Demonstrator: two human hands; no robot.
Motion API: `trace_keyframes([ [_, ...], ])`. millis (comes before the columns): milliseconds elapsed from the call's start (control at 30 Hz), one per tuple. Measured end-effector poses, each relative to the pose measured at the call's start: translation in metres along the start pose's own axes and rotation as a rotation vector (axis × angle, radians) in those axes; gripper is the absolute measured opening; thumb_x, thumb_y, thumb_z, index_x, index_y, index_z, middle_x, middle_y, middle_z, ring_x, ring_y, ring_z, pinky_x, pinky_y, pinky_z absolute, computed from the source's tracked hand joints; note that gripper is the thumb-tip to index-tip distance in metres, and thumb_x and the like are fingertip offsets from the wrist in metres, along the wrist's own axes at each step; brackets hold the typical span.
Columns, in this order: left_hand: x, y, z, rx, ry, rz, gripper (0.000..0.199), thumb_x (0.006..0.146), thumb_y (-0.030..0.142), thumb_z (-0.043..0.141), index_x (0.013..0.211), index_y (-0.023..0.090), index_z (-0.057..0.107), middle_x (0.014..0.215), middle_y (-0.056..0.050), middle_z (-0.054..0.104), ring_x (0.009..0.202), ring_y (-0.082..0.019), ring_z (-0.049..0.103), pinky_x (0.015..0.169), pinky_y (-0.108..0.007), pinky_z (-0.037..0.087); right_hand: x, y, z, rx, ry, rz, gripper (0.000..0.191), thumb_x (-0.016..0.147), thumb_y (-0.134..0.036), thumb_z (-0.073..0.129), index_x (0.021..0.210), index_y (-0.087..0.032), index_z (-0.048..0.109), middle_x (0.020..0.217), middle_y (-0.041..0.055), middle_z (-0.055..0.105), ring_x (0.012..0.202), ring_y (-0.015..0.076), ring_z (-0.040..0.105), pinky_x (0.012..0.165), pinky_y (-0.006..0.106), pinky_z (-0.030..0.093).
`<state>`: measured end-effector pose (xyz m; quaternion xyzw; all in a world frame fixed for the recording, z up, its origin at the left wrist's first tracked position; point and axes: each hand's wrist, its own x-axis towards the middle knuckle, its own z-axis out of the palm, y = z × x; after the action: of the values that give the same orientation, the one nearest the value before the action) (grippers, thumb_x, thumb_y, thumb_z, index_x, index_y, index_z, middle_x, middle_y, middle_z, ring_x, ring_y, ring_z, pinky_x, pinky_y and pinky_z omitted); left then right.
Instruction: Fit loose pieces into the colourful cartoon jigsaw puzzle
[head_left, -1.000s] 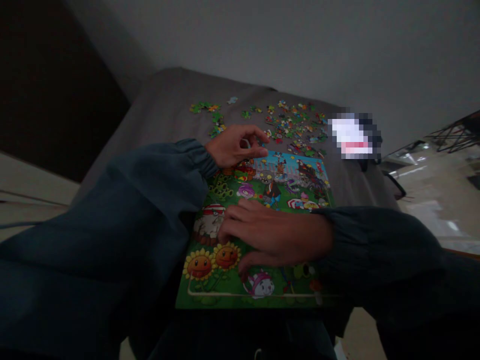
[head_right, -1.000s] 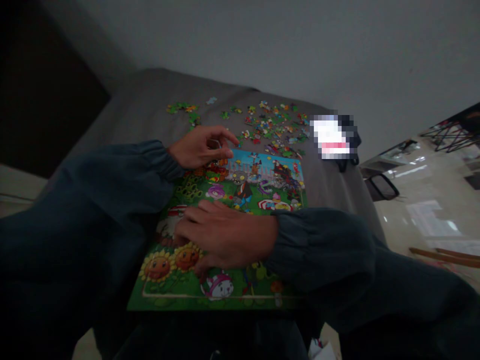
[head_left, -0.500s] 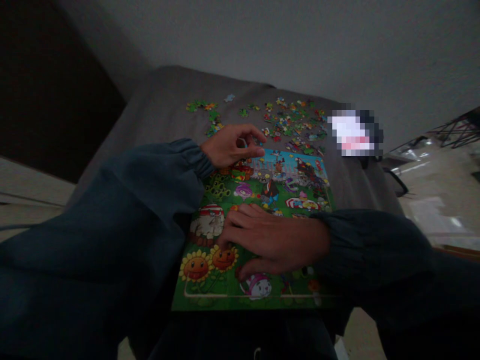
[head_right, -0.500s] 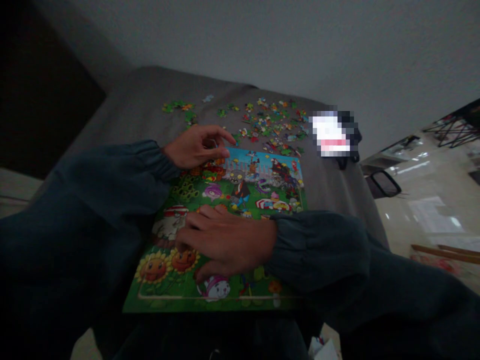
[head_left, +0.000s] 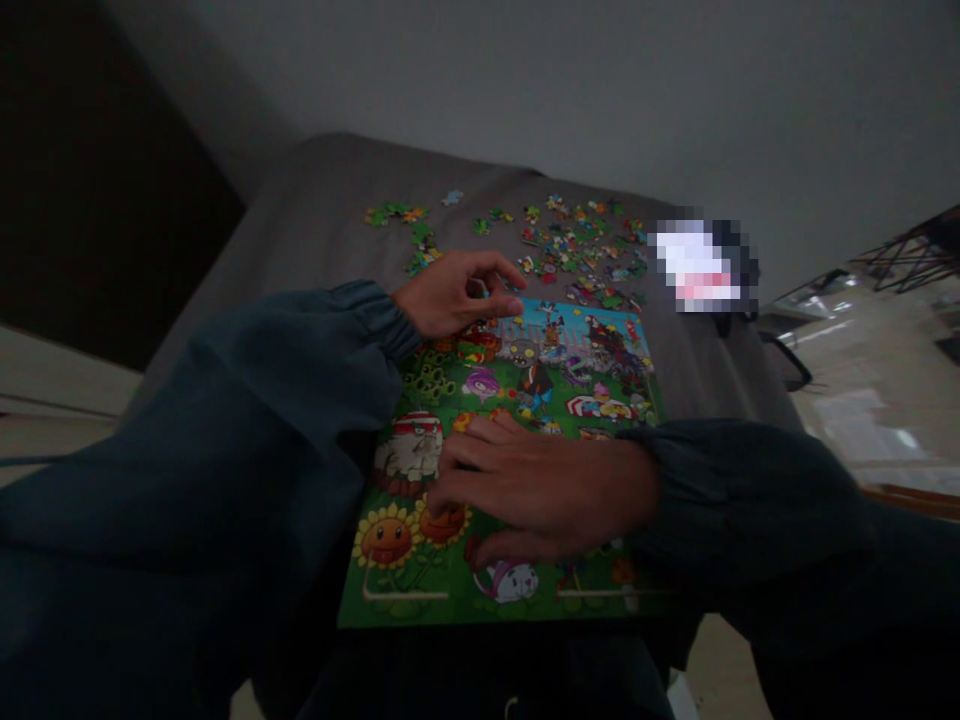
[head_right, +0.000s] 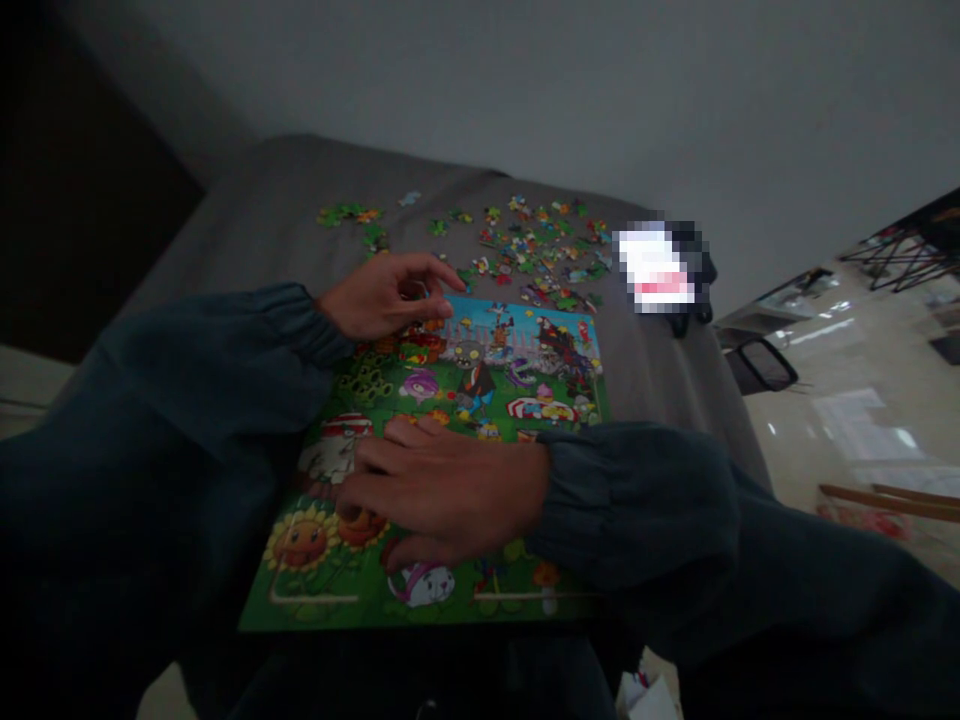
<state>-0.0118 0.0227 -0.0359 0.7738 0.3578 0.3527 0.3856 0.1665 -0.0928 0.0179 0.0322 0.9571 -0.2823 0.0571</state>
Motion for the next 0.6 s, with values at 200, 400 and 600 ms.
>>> trace_keyframes([
  [200, -0.002, 0.008, 0.002, -0.063, 0.013, -0.056, 0.03, 0.084, 0.041, 0.067, 0.101, 0.016, 0.067, 0.075, 0.0, 0.061, 0.063, -0.012, 0.053, 0.058, -0.025, 0.042, -0.031, 0.014, -0.035, 0.057, 0.206, 0.114, 0.021, 0.099, -0.027, 0.054, 0.114, -0.014, 0.061, 0.105, 0.008, 0.065, 0.097, 0.0182, 0.056, 0.088, 0.034, 0.042],
  [400, -0.007, 0.03, 0.007, -0.042, 0.064, -0.144, 0.017, 0.088, 0.033, 0.061, 0.098, 0.02, 0.066, 0.088, -0.002, 0.065, 0.064, -0.012, 0.055, 0.056, -0.024, 0.043, -0.063, 0.053, -0.063, 0.101, 0.484, 0.447, 0.025, 0.095, -0.042, 0.057, 0.099, -0.018, 0.062, 0.084, 0.0029, 0.065, 0.076, 0.0162, 0.06, 0.069, 0.031, 0.045],
  [600, -0.012, 0.052, 0.021, 0.077, 0.152, -0.172, 0.026, 0.094, 0.042, 0.053, 0.113, 0.026, 0.059, 0.086, 0.0, 0.062, 0.049, -0.011, 0.052, 0.045, -0.025, 0.039, -0.042, 0.057, -0.042, 0.646, 0.656, 0.452, 0.068, 0.084, -0.039, 0.072, 0.135, -0.018, 0.031, 0.089, 0.0022, 0.065, 0.073, 0.0163, 0.064, 0.065, 0.031, 0.05],
])
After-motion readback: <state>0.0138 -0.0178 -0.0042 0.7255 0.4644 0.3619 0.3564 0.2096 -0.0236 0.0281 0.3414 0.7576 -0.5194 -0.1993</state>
